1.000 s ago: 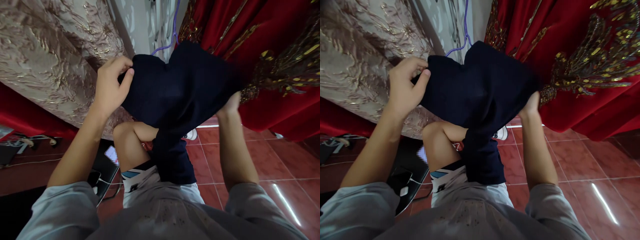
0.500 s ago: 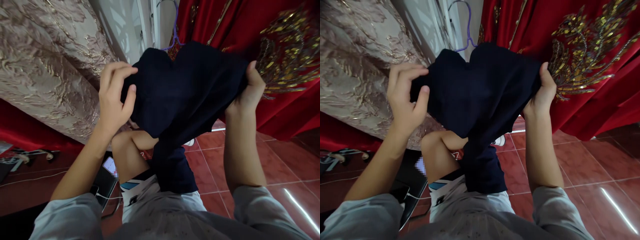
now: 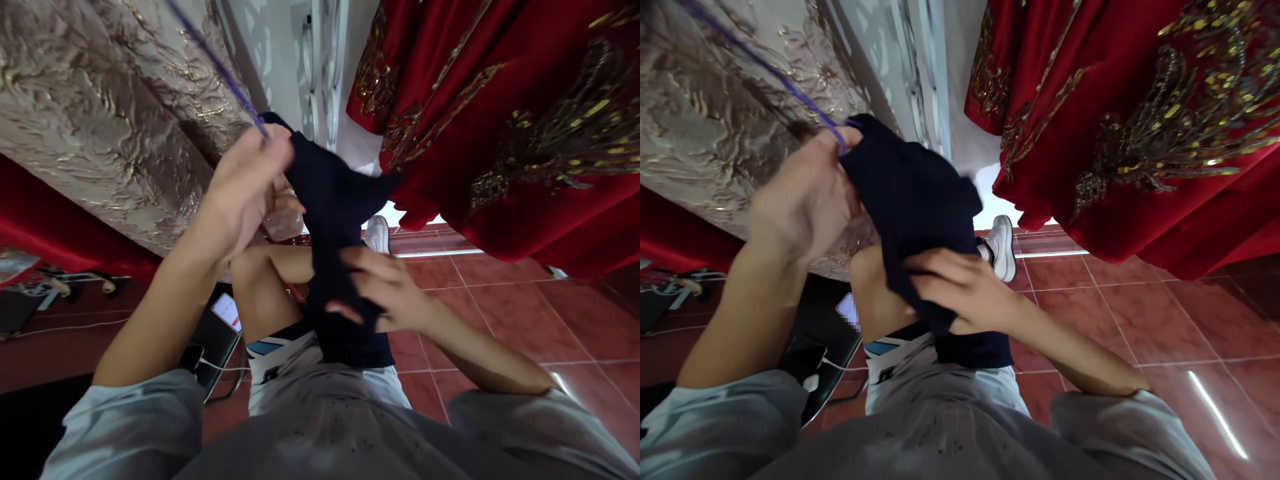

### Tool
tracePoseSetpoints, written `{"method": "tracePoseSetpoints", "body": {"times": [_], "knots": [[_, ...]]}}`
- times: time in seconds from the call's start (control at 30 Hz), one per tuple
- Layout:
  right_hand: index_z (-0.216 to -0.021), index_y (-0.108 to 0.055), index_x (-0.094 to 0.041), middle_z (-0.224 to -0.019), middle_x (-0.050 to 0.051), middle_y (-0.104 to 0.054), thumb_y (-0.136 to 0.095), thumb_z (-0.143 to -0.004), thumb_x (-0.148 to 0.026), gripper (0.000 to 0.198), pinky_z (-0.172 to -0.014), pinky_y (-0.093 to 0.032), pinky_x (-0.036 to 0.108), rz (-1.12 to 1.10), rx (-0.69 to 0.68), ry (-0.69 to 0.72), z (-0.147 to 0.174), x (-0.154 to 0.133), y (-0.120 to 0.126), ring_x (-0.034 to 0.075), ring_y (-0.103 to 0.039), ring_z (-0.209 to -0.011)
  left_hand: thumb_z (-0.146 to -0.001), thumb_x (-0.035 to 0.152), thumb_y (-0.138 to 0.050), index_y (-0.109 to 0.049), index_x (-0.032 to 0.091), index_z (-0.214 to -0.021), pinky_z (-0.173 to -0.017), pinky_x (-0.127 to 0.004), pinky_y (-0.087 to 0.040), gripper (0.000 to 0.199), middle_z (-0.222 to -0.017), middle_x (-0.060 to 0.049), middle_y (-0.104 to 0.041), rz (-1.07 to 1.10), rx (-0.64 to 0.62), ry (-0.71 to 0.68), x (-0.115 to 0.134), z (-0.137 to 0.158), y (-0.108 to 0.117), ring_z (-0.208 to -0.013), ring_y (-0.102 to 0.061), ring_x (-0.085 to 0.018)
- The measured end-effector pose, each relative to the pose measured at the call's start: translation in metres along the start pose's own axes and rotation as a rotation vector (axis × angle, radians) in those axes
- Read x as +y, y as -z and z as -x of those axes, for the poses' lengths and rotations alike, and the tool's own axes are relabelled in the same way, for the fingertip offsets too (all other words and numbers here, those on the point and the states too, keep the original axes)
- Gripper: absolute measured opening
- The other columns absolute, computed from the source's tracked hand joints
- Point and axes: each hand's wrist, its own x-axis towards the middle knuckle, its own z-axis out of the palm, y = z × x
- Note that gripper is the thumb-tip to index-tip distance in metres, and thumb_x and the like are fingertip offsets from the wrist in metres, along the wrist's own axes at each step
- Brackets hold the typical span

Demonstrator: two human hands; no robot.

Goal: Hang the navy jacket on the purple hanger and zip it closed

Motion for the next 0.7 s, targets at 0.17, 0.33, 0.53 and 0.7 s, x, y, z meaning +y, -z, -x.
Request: {"method": "tracePoseSetpoints", "body": {"times": [0.17,0.33,0.53,0.7], "knots": [[-0.131,-0.068,-0.029,-0.134,0.008,-0.066,-0.067,-0.092,-0.02,0.04,-0.1,-0.06,0.04,-0.16,-0.128,0.252,-0.008,0.003,-0.009,0.024,-0.067,-0.122,-0.08,0.021,-0.065,-0.055,0.029,-0.108,-0.066,-0.037,-0.056,0.031,-0.101,-0.003,-0.064,-0.444,-0.266,0.046,0.007,0.04,0.016,-0.084,-0.068,-0.024],[-0.138,-0.064,-0.034,-0.141,0.01,-0.06,-0.083,-0.082,-0.04,0.059,-0.117,-0.045,0.058,-0.036,0.399,-0.09,-0.015,0.05,0.011,0.034,-0.054,-0.137,-0.084,0.016,-0.053,-0.062,0.031,-0.114,-0.074,-0.038,-0.054,0.035,-0.102,-0.002,-0.07,-0.698,-0.347,0.037,0.008,0.062,0.047,-0.088,-0.068,-0.025],[-0.164,-0.029,-0.038,-0.172,0.006,-0.027,-0.057,-0.099,-0.057,0.073,-0.126,-0.033,0.059,-0.225,0.176,-0.2,-0.023,0.09,-0.005,0.03,-0.029,-0.159,-0.072,0.016,-0.059,-0.076,0.03,-0.099,-0.057,-0.033,-0.05,0.035,-0.091,-0.001,-0.077,-0.625,-0.192,-0.059,0.014,0.04,0.098,-0.073,-0.069,-0.024],[-0.167,-0.023,-0.034,-0.175,0.006,-0.021,-0.05,-0.103,-0.056,0.073,-0.129,-0.031,0.054,-0.357,0.113,-0.22,-0.025,0.093,-0.013,0.027,-0.03,-0.159,-0.074,0.017,-0.066,-0.083,0.029,-0.097,-0.065,-0.039,-0.055,0.031,-0.093,-0.003,-0.081,-0.556,-0.389,-0.052,0.0,0.028,0.142,-0.078,-0.073,-0.027]]}}
